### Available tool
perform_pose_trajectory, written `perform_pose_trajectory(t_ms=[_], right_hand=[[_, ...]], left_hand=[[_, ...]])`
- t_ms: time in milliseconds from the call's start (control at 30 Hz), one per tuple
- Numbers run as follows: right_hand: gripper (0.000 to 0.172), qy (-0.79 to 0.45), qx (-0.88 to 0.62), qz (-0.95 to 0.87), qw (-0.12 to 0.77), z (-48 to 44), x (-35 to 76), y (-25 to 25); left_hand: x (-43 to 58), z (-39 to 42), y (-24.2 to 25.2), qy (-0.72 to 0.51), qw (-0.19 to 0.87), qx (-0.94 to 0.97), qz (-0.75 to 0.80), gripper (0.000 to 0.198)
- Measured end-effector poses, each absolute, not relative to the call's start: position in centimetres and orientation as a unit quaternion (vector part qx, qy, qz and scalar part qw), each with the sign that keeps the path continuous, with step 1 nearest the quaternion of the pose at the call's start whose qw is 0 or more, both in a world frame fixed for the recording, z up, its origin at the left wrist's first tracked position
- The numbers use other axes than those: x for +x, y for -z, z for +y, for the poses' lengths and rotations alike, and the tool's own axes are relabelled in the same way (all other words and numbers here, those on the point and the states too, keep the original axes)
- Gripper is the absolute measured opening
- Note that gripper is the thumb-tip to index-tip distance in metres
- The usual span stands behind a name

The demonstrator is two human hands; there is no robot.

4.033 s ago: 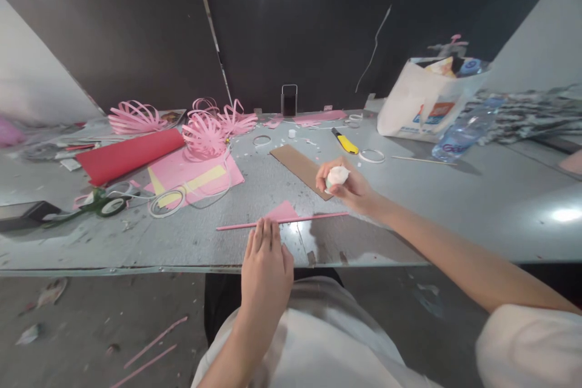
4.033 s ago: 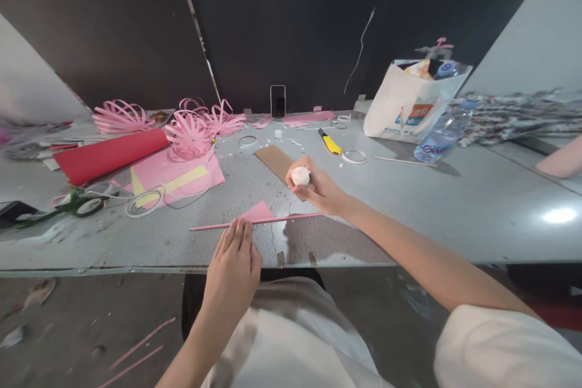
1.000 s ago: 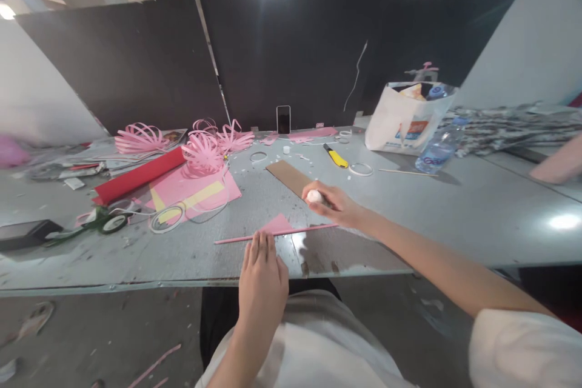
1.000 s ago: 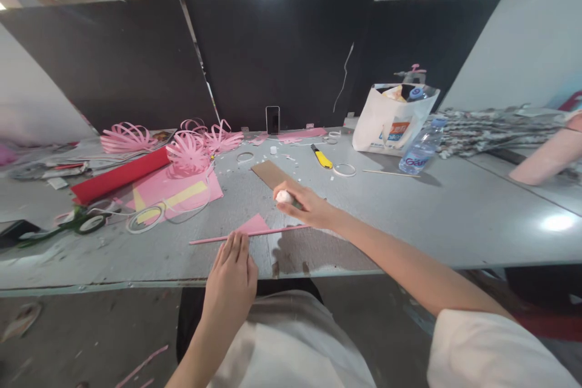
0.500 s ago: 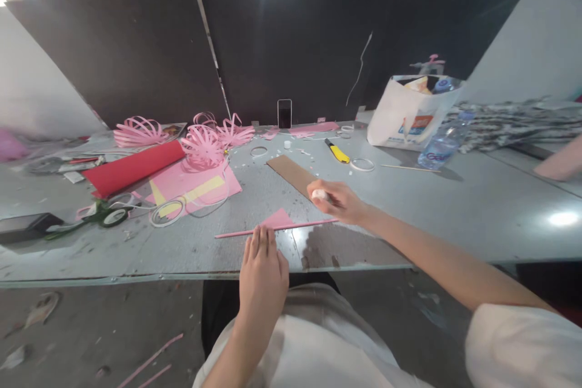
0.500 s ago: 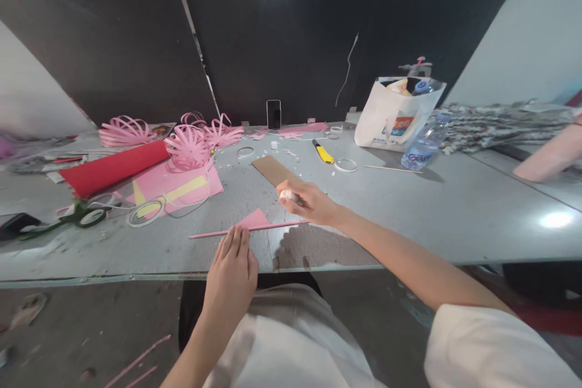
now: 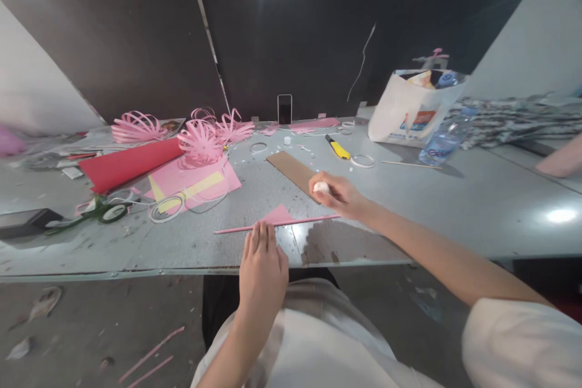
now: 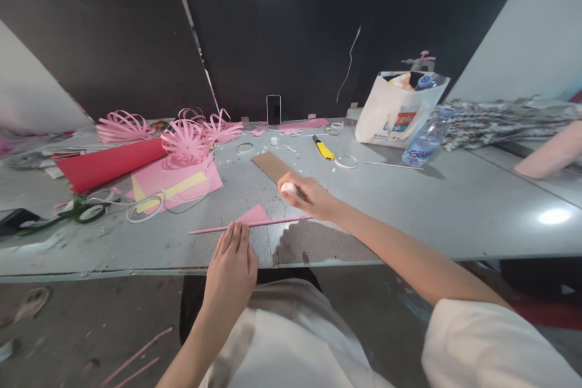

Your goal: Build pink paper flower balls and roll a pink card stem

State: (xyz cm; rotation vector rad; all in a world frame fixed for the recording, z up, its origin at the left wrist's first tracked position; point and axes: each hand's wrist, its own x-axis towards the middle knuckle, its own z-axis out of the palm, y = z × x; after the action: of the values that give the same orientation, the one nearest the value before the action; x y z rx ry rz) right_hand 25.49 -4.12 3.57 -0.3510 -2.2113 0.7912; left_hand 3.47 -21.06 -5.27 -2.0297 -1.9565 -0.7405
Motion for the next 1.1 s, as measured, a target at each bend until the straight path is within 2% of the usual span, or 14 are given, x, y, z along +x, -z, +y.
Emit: perform_pose_trajectory(t_ms=[33,167,267,333,433,600,767,967,1100], right_hand=[[0.019,-0.322,-0.139,-0.860,0.369,-4.0,25.5,-3.5],[0.044,-0.378,-0.153,-0.838,0.362,-3.9,25.3,-3.1],[0.030,-0.389,-0.137,-0.833,0.369,-4.0,24.8,-3.3],[0.024,-0.338,-0.111,-0.854,0.379,-4.1,24.3,-3.7],[0.024,-0.251,-0.082,-0.879,0.396,-4.1,23.9,-4.3],[0.027,-0.216,-0.087,-0.895,0.380,-4.3,23.7,-4.2],[0.031,-0.263,-0.144,-0.878,0.374,-4.9,23.7,-4.1],[0.013,-0.270,-0.153,-0.882,0.354,-5.5,23.7,-4.7],[0.015,-0.275,-0.172,-0.876,0.357,-5.8,23.4,-5.1]], left_hand=[[3.5,-21.1,5.2,0.250,0.108,-0.693,-0.668,0.053],[3.5,-21.1,5.0,0.246,0.109,-0.693,-0.669,0.053],[3.5,-21.2,4.8,0.245,0.106,-0.693,-0.669,0.052],[3.6,-21.2,4.6,0.239,0.099,-0.695,-0.671,0.052],[3.7,-21.2,4.5,0.230,0.097,-0.695,-0.674,0.052],[3.7,-21.2,4.5,0.224,0.100,-0.694,-0.677,0.053],[3.7,-21.2,4.5,0.233,0.101,-0.692,-0.676,0.053],[3.8,-21.2,4.4,0.239,0.105,-0.692,-0.673,0.054],[3.8,-21.2,4.2,0.236,0.104,-0.692,-0.674,0.054]])
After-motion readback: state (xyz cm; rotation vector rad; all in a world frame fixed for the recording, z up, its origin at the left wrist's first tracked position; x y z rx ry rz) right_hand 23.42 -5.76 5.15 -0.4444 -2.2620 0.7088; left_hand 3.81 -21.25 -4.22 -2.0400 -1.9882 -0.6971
